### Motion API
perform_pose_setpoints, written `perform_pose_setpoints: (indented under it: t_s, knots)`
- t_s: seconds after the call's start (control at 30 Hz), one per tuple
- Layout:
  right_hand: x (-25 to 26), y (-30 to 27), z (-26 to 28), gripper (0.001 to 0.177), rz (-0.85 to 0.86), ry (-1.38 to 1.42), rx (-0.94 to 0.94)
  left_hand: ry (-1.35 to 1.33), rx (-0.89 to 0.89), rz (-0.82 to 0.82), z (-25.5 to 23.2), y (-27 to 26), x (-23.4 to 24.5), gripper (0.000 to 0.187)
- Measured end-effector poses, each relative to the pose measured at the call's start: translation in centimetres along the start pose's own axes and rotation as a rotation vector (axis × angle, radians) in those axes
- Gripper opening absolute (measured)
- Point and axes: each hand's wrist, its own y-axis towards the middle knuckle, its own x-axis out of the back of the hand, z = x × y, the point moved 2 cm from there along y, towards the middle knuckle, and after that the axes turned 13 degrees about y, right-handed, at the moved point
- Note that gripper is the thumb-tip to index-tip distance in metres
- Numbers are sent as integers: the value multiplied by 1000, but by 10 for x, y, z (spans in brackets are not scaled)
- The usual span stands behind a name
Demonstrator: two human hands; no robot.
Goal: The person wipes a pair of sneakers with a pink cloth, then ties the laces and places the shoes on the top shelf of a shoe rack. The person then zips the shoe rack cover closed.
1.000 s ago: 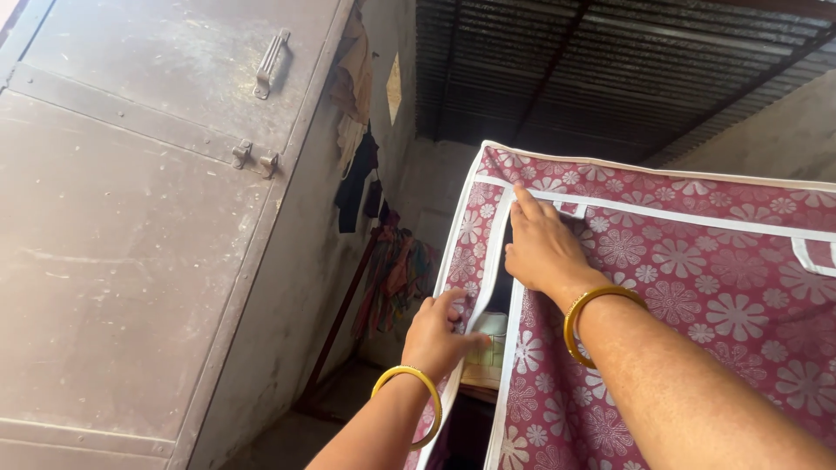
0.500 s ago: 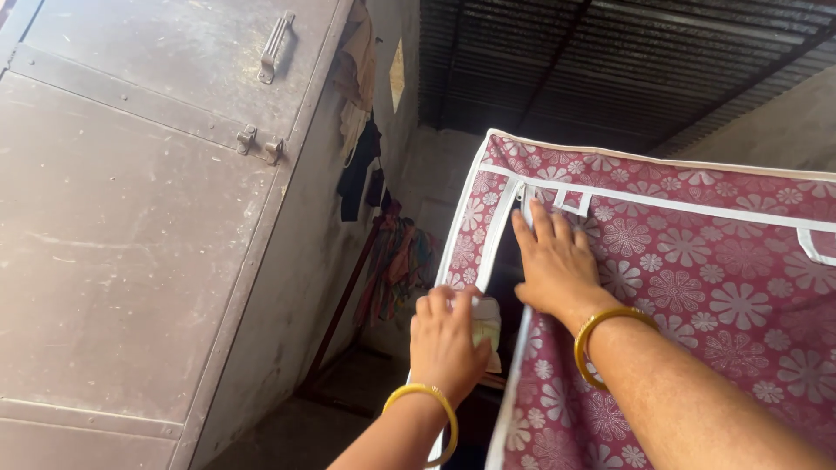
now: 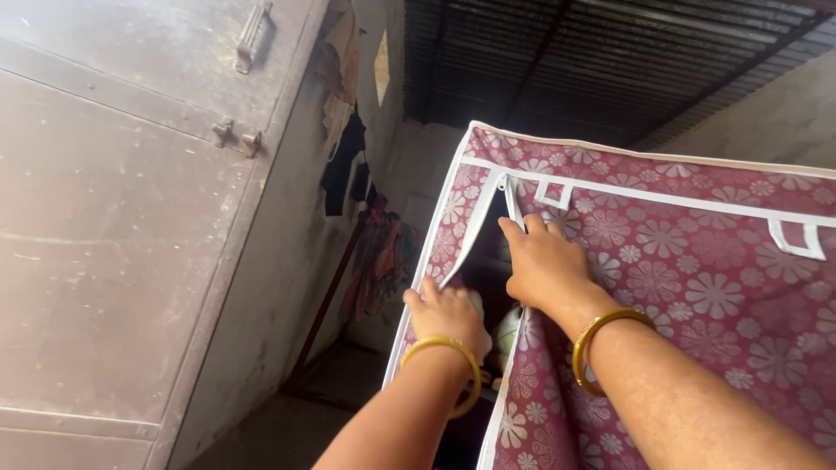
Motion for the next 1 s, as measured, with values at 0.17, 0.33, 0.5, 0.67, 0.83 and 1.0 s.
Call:
perform_pose_setpoints:
  t_s: [0.17, 0.33, 0.5, 0.67, 0.83, 1.0]
  knots:
    - [19, -16, 2, 92, 210, 46, -140, -111, 163, 8, 0, 79, -49, 33]
    - [12, -23, -9, 83, 148, 88, -91, -94, 94, -28, -15, 71, -34, 27]
    - [5, -29, -15, 78, 89, 121, -59, -29, -84, -296, -12, 54, -41, 30]
    - [-2, -33, -15, 78, 16, 141, -24, -107, 25, -219, -1, 39, -54, 61]
    - [-11, -31, -25, 77, -44, 148, 30, -100, -62, -478, -31, 54, -74, 53]
    - [-15, -31, -28, 76, -55, 148, 35, -150, -380, -446, -56, 54, -69, 48]
